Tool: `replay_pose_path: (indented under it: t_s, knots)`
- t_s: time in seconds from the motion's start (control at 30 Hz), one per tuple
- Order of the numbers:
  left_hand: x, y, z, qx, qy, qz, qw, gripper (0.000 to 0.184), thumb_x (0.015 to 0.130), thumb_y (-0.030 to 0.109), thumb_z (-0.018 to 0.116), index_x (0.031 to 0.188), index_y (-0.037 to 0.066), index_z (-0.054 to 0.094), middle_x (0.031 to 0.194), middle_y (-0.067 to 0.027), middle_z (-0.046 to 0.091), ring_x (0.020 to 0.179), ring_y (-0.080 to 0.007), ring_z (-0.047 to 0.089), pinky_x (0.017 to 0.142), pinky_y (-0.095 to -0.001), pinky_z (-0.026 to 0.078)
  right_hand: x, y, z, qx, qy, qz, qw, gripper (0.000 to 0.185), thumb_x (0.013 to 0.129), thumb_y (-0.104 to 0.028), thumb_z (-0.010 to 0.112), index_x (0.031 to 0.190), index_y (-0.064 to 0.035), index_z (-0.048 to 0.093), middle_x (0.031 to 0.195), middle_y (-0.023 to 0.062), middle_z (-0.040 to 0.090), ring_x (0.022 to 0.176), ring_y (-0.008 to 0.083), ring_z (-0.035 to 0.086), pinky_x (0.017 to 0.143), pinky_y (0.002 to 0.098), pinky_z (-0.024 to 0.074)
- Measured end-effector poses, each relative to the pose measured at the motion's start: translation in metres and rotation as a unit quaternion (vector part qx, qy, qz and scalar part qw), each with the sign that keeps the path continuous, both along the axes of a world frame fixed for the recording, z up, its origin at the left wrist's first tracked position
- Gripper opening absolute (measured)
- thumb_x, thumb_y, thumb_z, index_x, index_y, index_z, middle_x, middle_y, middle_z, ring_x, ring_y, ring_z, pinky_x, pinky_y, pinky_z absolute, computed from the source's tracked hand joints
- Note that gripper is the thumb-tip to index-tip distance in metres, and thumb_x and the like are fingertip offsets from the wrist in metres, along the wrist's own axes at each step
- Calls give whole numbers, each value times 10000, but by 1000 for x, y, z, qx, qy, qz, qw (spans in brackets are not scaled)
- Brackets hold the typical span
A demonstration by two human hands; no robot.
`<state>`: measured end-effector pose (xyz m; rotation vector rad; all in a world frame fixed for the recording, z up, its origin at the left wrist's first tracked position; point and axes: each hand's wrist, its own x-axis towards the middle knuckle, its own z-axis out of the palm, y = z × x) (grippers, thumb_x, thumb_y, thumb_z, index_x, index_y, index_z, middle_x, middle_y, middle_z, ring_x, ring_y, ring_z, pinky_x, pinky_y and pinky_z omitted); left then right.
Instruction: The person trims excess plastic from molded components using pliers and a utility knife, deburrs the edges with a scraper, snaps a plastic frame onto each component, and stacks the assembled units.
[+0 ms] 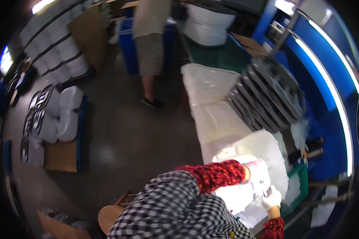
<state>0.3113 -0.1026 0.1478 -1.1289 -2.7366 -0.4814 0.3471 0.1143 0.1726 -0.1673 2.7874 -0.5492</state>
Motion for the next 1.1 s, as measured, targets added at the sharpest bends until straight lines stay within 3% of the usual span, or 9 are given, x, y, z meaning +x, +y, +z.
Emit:
replay_pose_path:
  t_s: [0.07,0.13,0.23,0.4,0.53,0.67,0.77,0.9,1.1]
  knots:
    - [7,-14,16,46,2,-39,998,200,805,228,584,779,59,688,788,-121,670,789,-252,647,726,-394,510,16,-39,52,53,-75,51,995,343,783,-213,668,1052,-8,609,1004,193,657,840,266,643,746,315,506]
    - [2,-17,24,94,-46,-42,994,205,811,221,585,812,42,684,799,-121,673,785,-256,645,726,-381,508,13,99,-82,151,103,265,947,558,785,-409,559,1195,-30,562,1117,211,636,939,346,622,825,408,505]
    - [-19,16,38,167,-156,-10,973,219,820,211,585,860,15,677,816,-120,677,780,-262,642,727,-361,504,79,-26,54,41,4,-9,999,407,804,-389,565,1066,-90,651,958,186,668,881,368,627,804,406,502]
    - [-76,143,83,292,-397,-93,865,400,796,108,581,1188,30,590,1140,-200,631,1067,-338,598,896,-364,474,131,-24,69,-168,-18,-162,972,488,707,-305,646,1120,-49,597,948,223,646,893,376,627,801,398,496]
    - [-90,189,110,183,-239,70,951,804,727,12,584,1461,78,264,1303,-208,534,1218,-355,505,993,-386,420,167,-14,68,-266,85,-275,920,537,709,-249,686,1181,-28,559,899,147,637,820,242,639,772,329,501]
    - [-81,133,60,302,-217,-65,926,423,803,148,550,1212,40,568,1127,-201,629,1062,-356,590,925,-395,459,185,23,37,-419,214,-302,829,617,703,11,645,1296,-53,487,1167,70,552,993,147,580,787,250,484]
    - [-38,62,49,188,-172,-68,965,240,854,184,558,1007,44,677,892,-153,678,813,-275,655,753,-346,515,160,18,62,-330,223,-310,863,667,694,81,579,1336,-26,432,1112,65,529,943,140,561,815,269,481]
    - [2,-3,18,88,-48,-109,989,233,862,252,568,983,76,661,986,-98,657,922,-253,618,858,-369,478,78,2,76,-59,293,-53,953,580,675,-22,630,1241,-121,554,1114,113,565,1016,273,586,833,362,478]
    - [-1,-11,-17,119,27,-178,977,175,807,232,597,866,70,625,992,-86,627,916,-241,578,820,-364,466,-84,-83,68,337,182,249,889,300,779,-245,629,1068,-179,677,1033,99,595,933,256,577,778,366,429]
